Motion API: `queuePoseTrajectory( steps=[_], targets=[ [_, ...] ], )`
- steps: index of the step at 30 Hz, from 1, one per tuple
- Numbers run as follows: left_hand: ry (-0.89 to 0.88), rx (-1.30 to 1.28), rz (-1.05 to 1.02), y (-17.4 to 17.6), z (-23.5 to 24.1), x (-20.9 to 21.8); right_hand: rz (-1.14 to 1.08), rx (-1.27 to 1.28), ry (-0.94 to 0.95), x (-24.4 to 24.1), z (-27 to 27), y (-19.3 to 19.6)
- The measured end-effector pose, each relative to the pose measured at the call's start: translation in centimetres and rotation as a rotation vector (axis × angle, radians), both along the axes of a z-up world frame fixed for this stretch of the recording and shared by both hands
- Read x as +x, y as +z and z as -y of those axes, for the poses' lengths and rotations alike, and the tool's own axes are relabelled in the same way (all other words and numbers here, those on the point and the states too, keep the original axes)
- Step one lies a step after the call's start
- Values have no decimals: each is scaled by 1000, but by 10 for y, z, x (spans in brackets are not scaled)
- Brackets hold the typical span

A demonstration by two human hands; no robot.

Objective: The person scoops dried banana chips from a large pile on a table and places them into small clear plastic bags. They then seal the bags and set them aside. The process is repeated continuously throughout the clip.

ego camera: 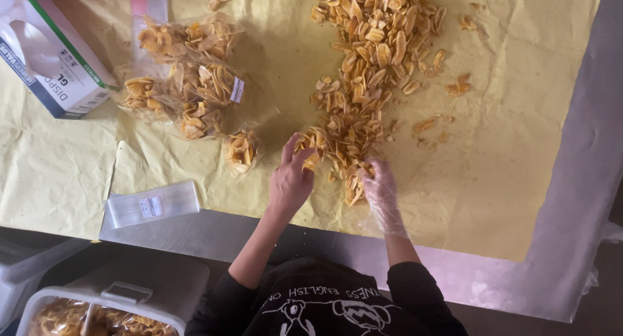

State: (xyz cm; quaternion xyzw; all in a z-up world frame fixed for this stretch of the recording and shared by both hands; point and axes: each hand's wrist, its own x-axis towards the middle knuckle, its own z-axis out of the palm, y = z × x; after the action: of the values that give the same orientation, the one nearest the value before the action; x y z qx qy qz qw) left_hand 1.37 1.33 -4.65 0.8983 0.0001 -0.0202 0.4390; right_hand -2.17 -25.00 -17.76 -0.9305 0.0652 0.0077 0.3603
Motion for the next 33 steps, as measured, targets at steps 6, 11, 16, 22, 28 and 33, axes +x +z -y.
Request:
queuePoseTrajectory(
  steps=[6,11,16,22,28,33],
  targets=[
    [8,-42,131,-16,-11,9,67,802,-234,22,-27,92],
    [-11,-73,-70,6,10,5,290,787,-370,26,-92,160],
    [-37,-62,-6,20,19,11,629,614,-99,25,-118,129],
    [-20,-106,62,39,16,6,481,892,-326,23,-44,95],
    [-20,-71,86,6,-2,36,394,191,-92,-2,36,82],
    [121,-378,-151,28,-33,97,252,115,-155,-23,65,48]
  ],
)
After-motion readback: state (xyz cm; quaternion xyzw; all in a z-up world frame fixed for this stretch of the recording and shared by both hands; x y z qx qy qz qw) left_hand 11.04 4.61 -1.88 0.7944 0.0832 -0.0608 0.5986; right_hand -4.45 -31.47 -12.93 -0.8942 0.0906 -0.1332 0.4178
